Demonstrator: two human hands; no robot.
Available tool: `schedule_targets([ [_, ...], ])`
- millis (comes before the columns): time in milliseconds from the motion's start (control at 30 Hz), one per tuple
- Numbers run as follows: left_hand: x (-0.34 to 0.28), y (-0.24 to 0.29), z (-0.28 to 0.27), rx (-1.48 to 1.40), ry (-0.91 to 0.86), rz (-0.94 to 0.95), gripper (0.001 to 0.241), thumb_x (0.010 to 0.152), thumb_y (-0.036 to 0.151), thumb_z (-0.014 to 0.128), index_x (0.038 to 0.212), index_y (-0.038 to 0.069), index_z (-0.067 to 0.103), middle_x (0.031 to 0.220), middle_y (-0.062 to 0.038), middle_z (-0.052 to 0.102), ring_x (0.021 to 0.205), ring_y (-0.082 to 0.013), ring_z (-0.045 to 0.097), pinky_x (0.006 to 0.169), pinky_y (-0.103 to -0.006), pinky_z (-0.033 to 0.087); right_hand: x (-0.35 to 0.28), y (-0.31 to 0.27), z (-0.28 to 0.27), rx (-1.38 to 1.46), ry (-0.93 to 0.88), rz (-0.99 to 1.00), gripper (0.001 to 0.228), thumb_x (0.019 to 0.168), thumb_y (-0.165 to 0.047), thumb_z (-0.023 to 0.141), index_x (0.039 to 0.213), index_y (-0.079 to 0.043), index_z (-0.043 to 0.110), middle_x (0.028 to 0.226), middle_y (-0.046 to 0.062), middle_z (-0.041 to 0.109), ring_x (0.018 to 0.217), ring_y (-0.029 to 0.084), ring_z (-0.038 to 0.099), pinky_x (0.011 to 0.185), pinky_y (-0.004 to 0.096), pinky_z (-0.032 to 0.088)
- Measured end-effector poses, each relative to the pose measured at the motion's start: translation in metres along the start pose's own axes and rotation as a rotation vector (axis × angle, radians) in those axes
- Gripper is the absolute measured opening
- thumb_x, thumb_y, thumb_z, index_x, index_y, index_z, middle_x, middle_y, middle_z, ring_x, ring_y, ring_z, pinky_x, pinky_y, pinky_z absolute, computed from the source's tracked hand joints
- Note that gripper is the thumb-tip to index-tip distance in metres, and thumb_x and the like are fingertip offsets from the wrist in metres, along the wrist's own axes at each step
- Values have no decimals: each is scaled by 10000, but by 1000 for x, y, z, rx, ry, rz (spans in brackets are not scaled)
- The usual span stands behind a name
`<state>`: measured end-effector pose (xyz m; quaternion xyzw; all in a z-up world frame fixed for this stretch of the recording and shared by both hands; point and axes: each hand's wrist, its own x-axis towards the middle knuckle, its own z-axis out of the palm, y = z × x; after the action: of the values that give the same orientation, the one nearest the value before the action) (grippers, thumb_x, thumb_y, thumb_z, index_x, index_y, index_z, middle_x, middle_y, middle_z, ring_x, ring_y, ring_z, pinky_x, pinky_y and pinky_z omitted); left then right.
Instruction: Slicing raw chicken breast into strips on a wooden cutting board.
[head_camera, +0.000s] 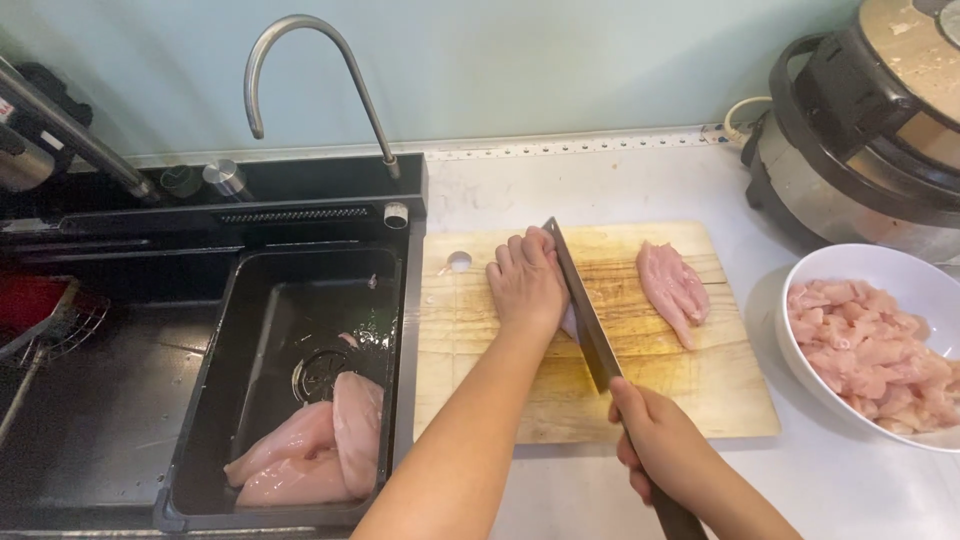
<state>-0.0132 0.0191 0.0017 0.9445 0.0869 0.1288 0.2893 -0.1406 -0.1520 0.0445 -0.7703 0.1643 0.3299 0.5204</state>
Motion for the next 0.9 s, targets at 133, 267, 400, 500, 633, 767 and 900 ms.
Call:
schedule_targets([
  [133, -7, -1, -3, -5, 1, 5, 165, 1030, 215, 436, 1166, 138, 488, 1133, -82, 543, 1083, -263, 476, 958, -427, 333, 31, -38, 14, 29, 16, -48, 474, 1003, -496, 441, 963, -35, 549, 539, 89, 483, 330, 220, 452, 342, 381, 377],
  [267, -5, -1, -4, -39, 13, -14, 165, 1036, 227, 438, 1161, 136, 495, 1142, -78, 543, 1089, -261, 486, 962, -420, 349, 14, -12, 7, 11, 68, -88, 510, 1015, -516, 455, 926, -34, 597, 530, 96, 479, 329, 216, 425, 345, 379, 359],
  [400, -6, -6, -2, -68, 13, -11, 174, 1049, 235, 432, 1169, 117, 477, 1177, -68, 535, 1106, -258, 485, 985, -421, 351, 57, 117, -49, 9, 8, -109, 488, 1025, -522, 451, 931, -62, 587, 496, 97, 494, 375, 161, 423, 376, 311, 326],
  [500, 0, -14, 14, 29, 15, 10, 268, 1028, 271, 463, 1215, 80, 447, 1219, -102, 510, 1129, -278, 464, 991, -436, 335, 24, 66, -57, 122, 111, 61, 534, 1055, -526, 487, 916, -29, 623, 532, 75, 429, 395, 165, 330, 380, 328, 271],
  [633, -2, -5, 0, 27, -30, -18, 286, 1030, 268, 451, 1241, 75, 438, 1244, -103, 506, 1162, -274, 453, 1018, -433, 326, -2, 26, -57, 307, 206, 53, 488, 1041, -520, 460, 919, -59, 562, 528, 70, 383, 365, 210, 334, 373, 354, 230],
  [767, -2, 2, -17, 15, -152, -79, 261, 1072, 275, 410, 1249, 86, 445, 1242, -98, 524, 1183, -258, 471, 1053, -419, 337, 17, 41, -61, 224, 137, -11, 505, 1041, -530, 458, 945, -48, 572, 507, 89, 406, 337, 202, 331, 348, 352, 234],
  [900, 14, -22, 6, -62, -18, -79, 655, 962, 311, 572, 1447, -60, 333, 1256, -192, 538, 1194, -312, 494, 1013, -445, 349, 26, 26, -34, 123, 21, -16, 519, 1037, -525, 496, 953, -26, 613, 518, 90, 441, 319, 194, 354, 333, 346, 255],
])
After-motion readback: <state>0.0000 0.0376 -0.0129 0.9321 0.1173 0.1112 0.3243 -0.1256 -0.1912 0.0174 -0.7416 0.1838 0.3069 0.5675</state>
